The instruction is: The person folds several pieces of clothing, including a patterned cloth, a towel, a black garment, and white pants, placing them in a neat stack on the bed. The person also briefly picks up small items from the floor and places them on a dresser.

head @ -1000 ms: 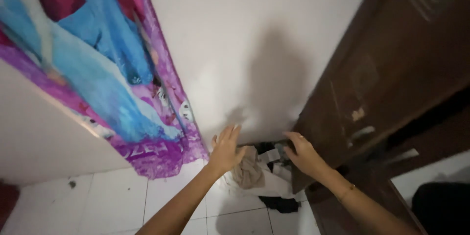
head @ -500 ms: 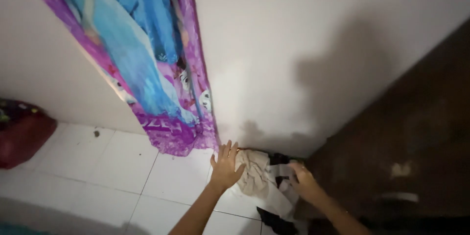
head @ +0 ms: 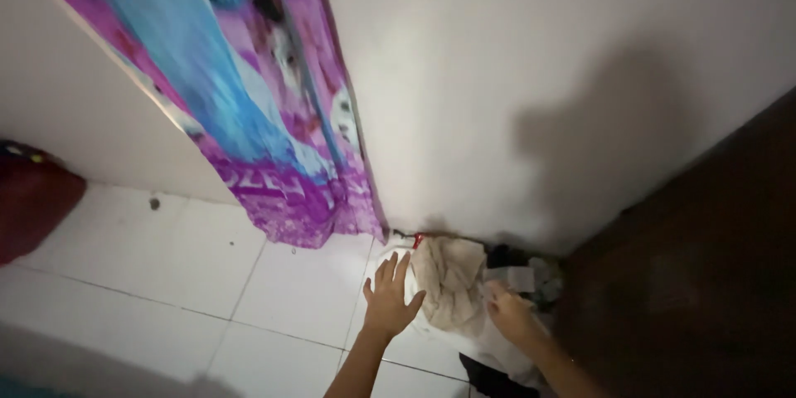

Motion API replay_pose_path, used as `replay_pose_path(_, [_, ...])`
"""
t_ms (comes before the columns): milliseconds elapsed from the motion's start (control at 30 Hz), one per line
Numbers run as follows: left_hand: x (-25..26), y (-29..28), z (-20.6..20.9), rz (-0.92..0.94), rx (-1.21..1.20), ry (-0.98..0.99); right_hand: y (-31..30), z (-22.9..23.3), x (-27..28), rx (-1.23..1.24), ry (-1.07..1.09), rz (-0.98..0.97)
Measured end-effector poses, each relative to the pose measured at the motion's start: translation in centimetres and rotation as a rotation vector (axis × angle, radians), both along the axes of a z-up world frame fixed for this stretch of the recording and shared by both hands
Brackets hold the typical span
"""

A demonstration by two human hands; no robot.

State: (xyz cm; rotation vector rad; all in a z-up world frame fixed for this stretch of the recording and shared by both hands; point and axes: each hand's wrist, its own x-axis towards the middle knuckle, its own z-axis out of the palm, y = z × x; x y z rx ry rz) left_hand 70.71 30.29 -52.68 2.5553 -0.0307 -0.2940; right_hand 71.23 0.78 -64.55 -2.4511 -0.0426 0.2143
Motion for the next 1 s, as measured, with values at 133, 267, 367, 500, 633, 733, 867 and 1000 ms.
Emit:
replay_pose_path(133, [-1.3,-0.6,-13.3,-0.024,0.007,0.008,-0.3,-14.8,0.2,0.115,0.021,0.075])
replay_pose_path(267, [-2.3,-1.9,-26.0,-0.1,0.042,0.067,-0.5,-26.5,0.2,0.071,0.259,-0.099])
replay_pose_path(367, [-2.1,-3.7,-32.8,-0.136,0.022,0.122,-1.1,-34.3,0.6,0.108,0.358,-0.183])
replay_pose_path(500, [-1.8,-6.6,-36.3,-0.236,-0.031,0.141,-2.0,-44.0,2.1,0.066,0.024,0.171])
replay_pose_path(633, [-1.7,-8.6,-47.8,-0.222,-0.214,0.082,-1.9,-46.2,2.4,-0.009,-0.091,0.329])
replay_pose_path(733, [-1.8,-9.2,-52.1,-0.167,-0.242,-0.039,-1.6,-45.8,2.8,0.03,-0.251,0.239])
replay_pose_path(867, [-0.4,-7.7,-49.0,0.085,-0.442,0.124,-0.2,-34.2,3.4,0.471,0.436,-0.127])
replay_pose_path(1000, [1.8,-5.2,-39.0,-0.086,-0.619,-0.244,1.3,-25.1,5.8,0.507,0.325,-0.246])
